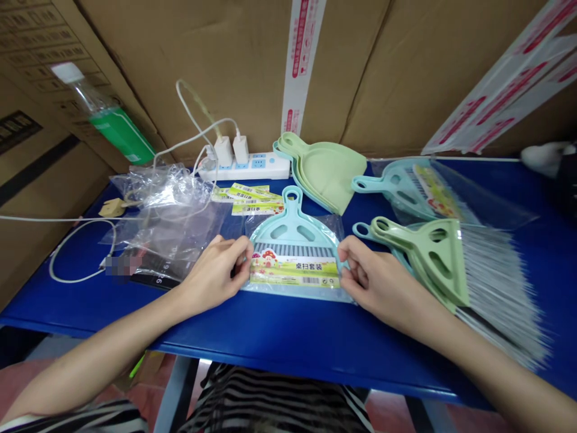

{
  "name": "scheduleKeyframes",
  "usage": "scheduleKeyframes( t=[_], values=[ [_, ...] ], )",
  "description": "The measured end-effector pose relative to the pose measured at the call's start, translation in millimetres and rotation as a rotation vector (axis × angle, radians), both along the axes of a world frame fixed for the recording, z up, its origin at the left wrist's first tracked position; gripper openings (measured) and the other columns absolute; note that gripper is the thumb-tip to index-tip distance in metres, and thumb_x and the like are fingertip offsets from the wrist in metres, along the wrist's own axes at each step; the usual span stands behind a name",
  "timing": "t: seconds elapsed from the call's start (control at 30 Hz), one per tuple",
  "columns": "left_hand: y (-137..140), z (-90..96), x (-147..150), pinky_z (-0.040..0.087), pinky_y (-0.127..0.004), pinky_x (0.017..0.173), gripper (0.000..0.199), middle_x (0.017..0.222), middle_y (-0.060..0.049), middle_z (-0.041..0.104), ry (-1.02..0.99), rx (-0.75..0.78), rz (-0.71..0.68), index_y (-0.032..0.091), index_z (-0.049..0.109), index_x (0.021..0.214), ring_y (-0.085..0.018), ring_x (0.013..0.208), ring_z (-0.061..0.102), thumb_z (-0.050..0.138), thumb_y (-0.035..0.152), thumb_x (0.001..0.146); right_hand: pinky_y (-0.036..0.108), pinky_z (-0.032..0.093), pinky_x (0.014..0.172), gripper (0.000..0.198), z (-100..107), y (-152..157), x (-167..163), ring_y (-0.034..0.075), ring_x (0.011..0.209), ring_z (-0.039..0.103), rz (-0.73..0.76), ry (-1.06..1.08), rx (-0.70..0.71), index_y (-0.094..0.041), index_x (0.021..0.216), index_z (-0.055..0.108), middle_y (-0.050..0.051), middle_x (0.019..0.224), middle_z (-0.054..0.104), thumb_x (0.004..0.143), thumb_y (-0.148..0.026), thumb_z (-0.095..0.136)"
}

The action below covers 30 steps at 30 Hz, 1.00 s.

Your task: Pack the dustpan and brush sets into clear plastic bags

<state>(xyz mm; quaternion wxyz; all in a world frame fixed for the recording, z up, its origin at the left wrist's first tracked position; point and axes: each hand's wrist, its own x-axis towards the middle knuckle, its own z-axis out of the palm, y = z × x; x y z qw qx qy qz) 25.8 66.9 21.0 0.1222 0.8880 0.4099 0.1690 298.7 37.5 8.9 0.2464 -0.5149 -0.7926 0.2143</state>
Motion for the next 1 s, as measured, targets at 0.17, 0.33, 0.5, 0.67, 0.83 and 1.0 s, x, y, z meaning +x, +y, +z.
scheduleKeyframes(
  t=[0.17, 0.33, 0.5, 0.67, 0.83, 1.0],
  values=[
    [-4, 0.7, -1, 0.031, -0.027, 0.064, 0.012, 0.057, 0.008, 0.049, 0.073, 0.084, -0.031, 0.019, 0.048, 0.083, -0.011, 0.051, 0.047, 0.040, 0.014, 0.091, 0.025, 0.029, 0.042, 0.011, 1, -3, 2, 0.014, 0.035, 0.044, -0.020, -0.064, -0.033, -0.026, 0.084, 0.034, -0.011, 0.045, 0.040, 0.081, -0.016, 0.038],
    [-9, -0.1, 0, 0.028, -0.031, 0.062, 0.017, 0.068, 0.000, 0.059, 0.169, 0.432, -0.055, 0.019, 0.061, 0.091, -0.016, 0.064, 0.049, 0.045, 0.019, 0.096, 0.027, 0.034, 0.045, 0.010, 1, -6, 3, 0.016, 0.044, 0.052, -0.079, -0.214, 0.211, -0.021, 0.092, 0.049, -0.003, 0.057, 0.057, 0.092, -0.021, 0.039],
    [-10, -3.7, 3, 0.031, -0.031, 0.064, 0.035, 0.074, -0.002, 0.056, 0.255, 0.486, -0.240, 0.024, 0.062, 0.121, -0.018, 0.070, 0.047, 0.044, 0.011, 0.094, 0.030, 0.043, 0.063, 0.026, -1, -9, -8, 0.019, 0.068, 0.058, 0.212, -0.339, 0.552, -0.018, 0.110, 0.066, 0.004, 0.072, 0.062, 0.095, -0.017, 0.044],
    [-8, -3.6, 1, 0.033, -0.031, 0.065, 0.037, 0.077, -0.002, 0.056, 0.304, 0.424, -0.265, 0.025, 0.061, 0.125, -0.018, 0.075, 0.048, 0.045, 0.012, 0.094, 0.030, 0.039, 0.061, 0.027, -1, -8, -11, 0.018, 0.068, 0.054, 0.297, -0.379, 0.515, -0.019, 0.110, 0.071, 0.003, 0.070, 0.059, 0.096, -0.023, 0.050],
    [-7, 2.5, -4, 0.035, -0.031, 0.063, 0.028, 0.077, -0.004, 0.058, 0.216, 0.457, -0.193, 0.021, 0.068, 0.106, -0.018, 0.071, 0.047, 0.042, 0.015, 0.095, 0.029, 0.042, 0.061, 0.035, 4, -6, -1, 0.017, 0.065, 0.058, 0.201, -0.307, 0.525, -0.019, 0.090, 0.074, 0.004, 0.068, 0.062, 0.100, -0.025, 0.041],
    [-4, 5.2, -5, 0.037, -0.031, 0.064, 0.029, 0.076, -0.004, 0.063, 0.226, 0.385, -0.072, 0.017, 0.067, 0.105, -0.018, 0.069, 0.050, 0.039, 0.022, 0.098, 0.029, 0.040, 0.048, 0.041, -1, -8, 7, 0.019, 0.054, 0.062, -0.063, -0.385, 0.430, -0.013, 0.120, 0.064, 0.007, 0.072, 0.069, 0.099, -0.038, 0.039]
  ],
)
